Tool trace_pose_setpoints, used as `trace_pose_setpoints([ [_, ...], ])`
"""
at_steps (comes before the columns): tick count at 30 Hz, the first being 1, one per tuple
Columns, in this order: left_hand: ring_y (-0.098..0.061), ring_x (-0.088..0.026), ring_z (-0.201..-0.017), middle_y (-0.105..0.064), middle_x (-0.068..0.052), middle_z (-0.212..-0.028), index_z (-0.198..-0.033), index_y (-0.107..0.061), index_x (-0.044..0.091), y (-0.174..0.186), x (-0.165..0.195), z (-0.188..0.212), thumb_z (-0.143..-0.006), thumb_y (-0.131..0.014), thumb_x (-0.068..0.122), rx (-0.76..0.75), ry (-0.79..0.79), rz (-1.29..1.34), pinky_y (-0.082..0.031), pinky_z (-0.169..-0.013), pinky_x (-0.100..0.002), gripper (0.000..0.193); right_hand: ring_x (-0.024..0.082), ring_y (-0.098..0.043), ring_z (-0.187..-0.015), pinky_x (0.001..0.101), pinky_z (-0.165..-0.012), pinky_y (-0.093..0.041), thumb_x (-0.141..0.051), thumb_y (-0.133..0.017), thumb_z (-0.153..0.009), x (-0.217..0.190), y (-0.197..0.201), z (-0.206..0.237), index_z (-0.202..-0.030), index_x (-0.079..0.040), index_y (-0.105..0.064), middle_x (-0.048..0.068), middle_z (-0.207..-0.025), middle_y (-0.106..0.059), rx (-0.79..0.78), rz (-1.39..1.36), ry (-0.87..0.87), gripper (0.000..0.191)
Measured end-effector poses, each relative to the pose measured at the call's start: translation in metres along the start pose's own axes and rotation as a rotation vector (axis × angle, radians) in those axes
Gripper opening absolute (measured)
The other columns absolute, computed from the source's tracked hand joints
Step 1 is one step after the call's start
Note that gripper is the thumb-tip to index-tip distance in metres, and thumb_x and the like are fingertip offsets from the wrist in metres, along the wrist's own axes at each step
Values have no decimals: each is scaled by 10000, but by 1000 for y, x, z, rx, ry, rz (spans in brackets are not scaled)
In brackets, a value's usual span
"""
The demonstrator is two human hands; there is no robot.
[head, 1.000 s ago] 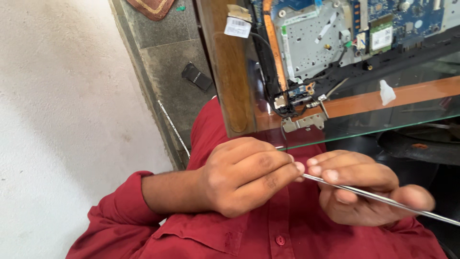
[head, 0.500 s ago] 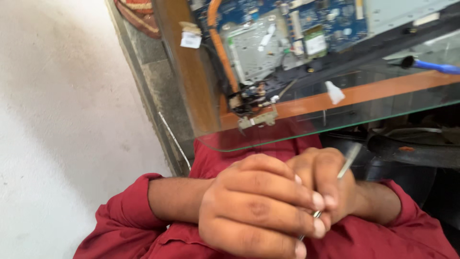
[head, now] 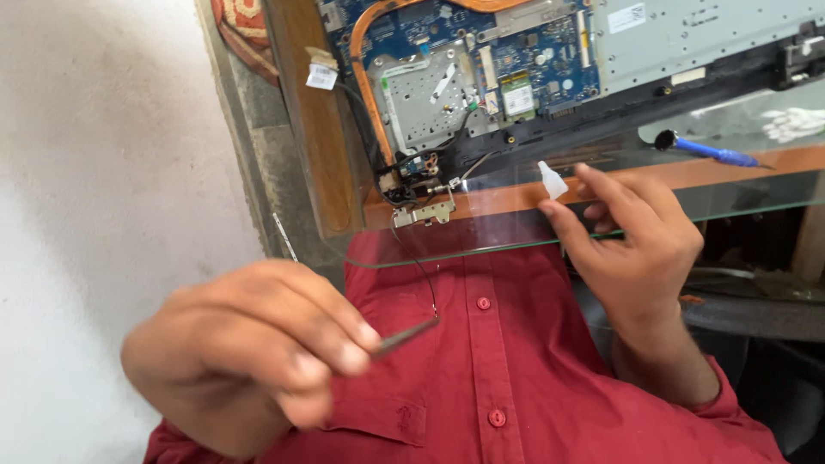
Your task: The person cleans a small component on a disassembled television using a cotton swab and a liquid from a small bottle. They then use a screwdriver to adjust a screw on the component and tweezers to place a small gold-colored part onto the board.
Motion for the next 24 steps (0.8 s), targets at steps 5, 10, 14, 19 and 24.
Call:
trace_pose_setpoints([
  [5, -764, -285, -791, -757, -161, -871, -1009, -735, 11, 24, -14, 29, -908, -799, 159, 328, -50, 88, -622, -679, -364, 190, 101, -669, -756, 216, -645, -511, -44, -894, -995, 10, -6, -3, -1085, 6, -768, 81, -981, -689, -100, -25, -11, 163],
  [10, -778, -253, -847, -759, -150, -945, -1057, -732, 18, 54, -14, 40, -914, -780, 142, 327, -117, 29, -672, -697, -342, 195, 94, -649, -722, 203, -603, -486, -2, -900, -983, 14, -6, -5, -1030, 28, -752, 90, -991, -701, -106, -61, -60, 158],
  [14, -775, -234, -883, -761, -149, -933, -1071, -731, 9, 61, -15, 39, -934, -771, 79, 352, -89, 80, -675, -740, -353, 159, 131, -650, -756, 220, -627, -496, 46, -858, -950, -3, -13, -13, -1065, 69, -733, 135, -1005, -697, -90, -99, -6, 171],
  [19, -781, -223, -913, -761, -139, -955, -1029, -725, 7, 64, -36, 28, -943, -764, 96, 321, -28, 116, -690, -744, -332, 130, 95, -707, -853, 189, -731, -596, 52, -769, -968, -32, -28, -20, -1081, 3, -689, 97, -1062, -660, -181, -464, -84, 147],
  [24, -768, -216, -891, -743, -128, -927, -988, -689, -4, 75, -47, 7, -956, -770, 115, 148, 6, -1, -674, -728, -284, 148, 155, -712, -852, 211, -719, -570, 103, -794, -974, -56, -44, -40, -1060, 37, -718, 154, -1038, -707, -320, -334, 127, 133],
])
Point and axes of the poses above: each hand's wrist, its own z-axis away from the middle knuckle, its own y-axis out of the back of the hand, x = y × z, the point moved 2 cm from there along -z, towards the middle knuckle
